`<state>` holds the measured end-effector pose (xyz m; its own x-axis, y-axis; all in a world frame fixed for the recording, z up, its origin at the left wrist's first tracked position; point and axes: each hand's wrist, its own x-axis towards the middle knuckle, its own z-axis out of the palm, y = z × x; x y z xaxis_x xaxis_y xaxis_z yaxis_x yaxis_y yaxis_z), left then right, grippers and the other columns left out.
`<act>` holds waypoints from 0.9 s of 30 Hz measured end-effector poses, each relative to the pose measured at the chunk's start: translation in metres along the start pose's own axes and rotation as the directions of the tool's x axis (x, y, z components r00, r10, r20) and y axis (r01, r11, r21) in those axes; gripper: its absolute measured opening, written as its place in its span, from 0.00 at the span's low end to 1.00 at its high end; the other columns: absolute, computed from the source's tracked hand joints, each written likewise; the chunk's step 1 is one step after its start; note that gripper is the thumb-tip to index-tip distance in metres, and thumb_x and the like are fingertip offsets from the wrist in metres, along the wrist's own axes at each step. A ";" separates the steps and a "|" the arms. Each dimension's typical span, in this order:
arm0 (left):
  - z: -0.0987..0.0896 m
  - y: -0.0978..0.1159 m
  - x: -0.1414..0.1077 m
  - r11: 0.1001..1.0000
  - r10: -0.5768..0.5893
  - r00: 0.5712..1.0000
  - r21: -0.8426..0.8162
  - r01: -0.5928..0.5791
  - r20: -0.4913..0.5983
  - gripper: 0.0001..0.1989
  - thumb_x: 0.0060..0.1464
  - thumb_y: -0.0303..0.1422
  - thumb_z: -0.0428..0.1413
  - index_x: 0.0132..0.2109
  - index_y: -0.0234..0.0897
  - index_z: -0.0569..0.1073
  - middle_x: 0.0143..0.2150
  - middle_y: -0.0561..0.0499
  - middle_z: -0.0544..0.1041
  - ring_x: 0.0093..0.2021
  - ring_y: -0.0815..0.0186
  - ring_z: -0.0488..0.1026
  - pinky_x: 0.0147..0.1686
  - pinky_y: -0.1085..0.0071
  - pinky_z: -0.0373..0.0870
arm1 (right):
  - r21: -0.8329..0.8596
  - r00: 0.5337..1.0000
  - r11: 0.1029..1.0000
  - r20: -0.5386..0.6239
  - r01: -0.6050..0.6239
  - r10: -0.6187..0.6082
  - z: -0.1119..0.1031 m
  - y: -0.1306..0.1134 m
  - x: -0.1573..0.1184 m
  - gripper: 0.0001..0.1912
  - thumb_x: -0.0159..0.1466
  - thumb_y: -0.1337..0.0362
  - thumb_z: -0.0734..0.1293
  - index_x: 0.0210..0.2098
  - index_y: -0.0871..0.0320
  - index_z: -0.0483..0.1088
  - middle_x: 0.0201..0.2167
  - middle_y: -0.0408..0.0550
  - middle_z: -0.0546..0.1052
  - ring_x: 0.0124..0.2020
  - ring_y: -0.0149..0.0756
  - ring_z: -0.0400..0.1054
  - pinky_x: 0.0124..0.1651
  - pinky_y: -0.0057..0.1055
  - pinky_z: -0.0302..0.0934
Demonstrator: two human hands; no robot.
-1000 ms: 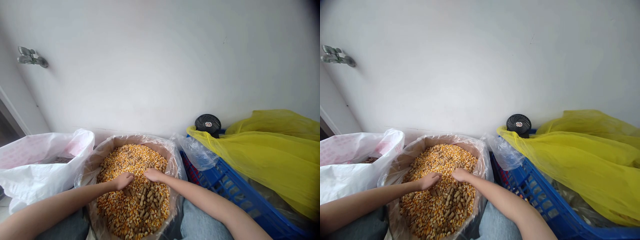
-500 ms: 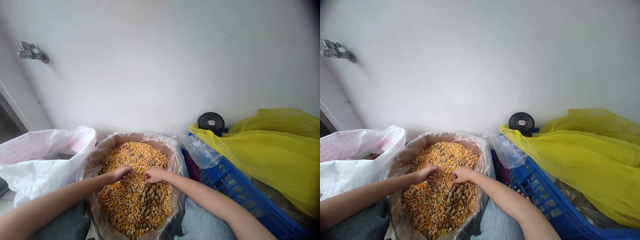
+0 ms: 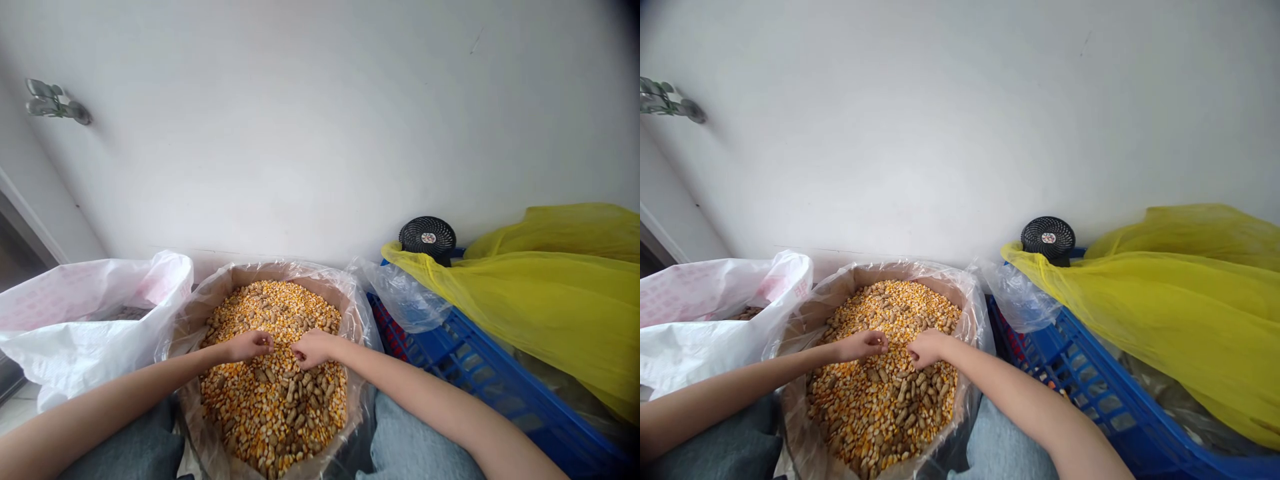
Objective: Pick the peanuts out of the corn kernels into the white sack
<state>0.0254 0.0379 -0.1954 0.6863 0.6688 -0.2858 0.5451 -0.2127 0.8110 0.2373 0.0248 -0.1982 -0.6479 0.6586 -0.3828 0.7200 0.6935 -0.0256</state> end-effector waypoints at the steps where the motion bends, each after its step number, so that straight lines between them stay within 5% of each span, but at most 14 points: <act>1: 0.001 0.003 -0.001 0.989 0.048 0.998 0.135 -0.052 0.034 0.14 0.46 0.42 0.49 0.33 0.35 0.68 0.22 0.56 0.63 0.22 0.74 0.57 0.22 0.77 0.52 | 0.017 1.000 1.000 0.003 0.000 0.000 0.000 -0.001 0.000 0.13 0.50 0.58 0.61 0.32 0.56 0.69 0.27 0.46 0.73 0.28 0.36 0.67 0.29 0.28 0.56; 4: 0.002 0.011 -0.004 0.869 0.080 0.986 0.475 -0.141 0.146 0.13 0.46 0.40 0.50 0.37 0.40 0.70 0.25 0.55 0.69 0.25 0.71 0.63 0.23 0.76 0.54 | 0.077 1.000 0.997 0.028 -0.012 0.010 -0.005 -0.002 -0.003 0.15 0.48 0.57 0.63 0.33 0.57 0.69 0.28 0.45 0.73 0.28 0.35 0.66 0.29 0.27 0.56; 9: -0.002 0.011 -0.010 0.504 0.107 0.947 0.805 -0.314 0.303 0.11 0.44 0.38 0.52 0.36 0.40 0.71 0.25 0.49 0.73 0.26 0.62 0.69 0.25 0.72 0.60 | 0.160 0.996 0.984 0.050 -0.079 0.072 -0.019 0.000 -0.007 0.11 0.47 0.59 0.63 0.29 0.58 0.68 0.24 0.45 0.71 0.27 0.35 0.64 0.31 0.30 0.56; 11: -0.003 0.008 -0.011 0.465 0.121 0.941 0.820 -0.335 0.316 0.10 0.44 0.36 0.51 0.35 0.40 0.71 0.25 0.48 0.73 0.26 0.61 0.69 0.26 0.71 0.61 | 0.369 0.995 0.924 0.026 -0.104 0.101 -0.022 0.003 -0.008 0.07 0.45 0.62 0.64 0.24 0.59 0.66 0.21 0.43 0.68 0.26 0.33 0.62 0.31 0.30 0.55; 15: -0.003 0.010 -0.011 0.526 0.153 0.957 0.800 -0.289 0.245 0.09 0.45 0.35 0.48 0.32 0.38 0.69 0.23 0.49 0.70 0.23 0.63 0.66 0.25 0.70 0.59 | 0.762 0.992 0.642 0.010 -0.087 0.123 -0.022 0.011 -0.008 0.07 0.50 0.64 0.58 0.19 0.60 0.58 0.16 0.39 0.59 0.20 0.26 0.53 0.25 0.25 0.51; 18: -0.008 0.018 -0.010 0.765 0.163 0.975 0.604 -0.223 0.153 0.10 0.48 0.36 0.43 0.26 0.37 0.64 0.20 0.53 0.64 0.21 0.69 0.60 0.24 0.72 0.55 | 0.870 0.996 0.490 0.013 -0.057 0.092 -0.022 0.018 -0.009 0.11 0.55 0.63 0.47 0.19 0.58 0.50 0.14 0.38 0.50 0.16 0.24 0.45 0.20 0.22 0.47; 21: -0.017 0.022 -0.008 0.994 0.083 0.990 0.063 -0.090 0.113 0.16 0.50 0.39 0.37 0.20 0.36 0.55 0.16 0.56 0.54 0.18 0.73 0.51 0.21 0.74 0.51 | 0.991 0.997 0.131 0.018 -0.028 0.078 -0.023 0.022 -0.010 0.09 0.53 0.63 0.45 0.19 0.58 0.45 0.15 0.37 0.44 0.15 0.25 0.40 0.17 0.21 0.41; 24: -0.023 0.023 -0.005 0.913 -0.053 0.997 -0.402 0.073 0.061 0.18 0.50 0.45 0.35 0.21 0.37 0.49 0.14 0.59 0.46 0.16 0.75 0.43 0.18 0.75 0.47 | 0.949 0.999 -0.313 0.036 -0.023 0.037 -0.025 0.023 -0.011 0.07 0.50 0.63 0.47 0.18 0.59 0.46 0.14 0.37 0.44 0.14 0.24 0.39 0.16 0.20 0.36; 27: -0.025 0.023 -0.004 0.791 -0.135 0.990 -0.598 0.128 0.034 0.20 0.48 0.48 0.38 0.21 0.37 0.52 0.13 0.61 0.42 0.15 0.76 0.40 0.17 0.76 0.45 | 0.878 0.999 -0.477 0.028 -0.036 -0.023 -0.026 0.022 -0.011 0.07 0.49 0.63 0.49 0.19 0.59 0.50 0.14 0.38 0.48 0.14 0.23 0.42 0.15 0.20 0.32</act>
<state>0.0229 0.0477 -0.1627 0.6226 0.6668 -0.4097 0.2310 0.3436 0.9103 0.2535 0.0406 -0.1709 -0.6574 0.6336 -0.4079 -0.1022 -0.6112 -0.7848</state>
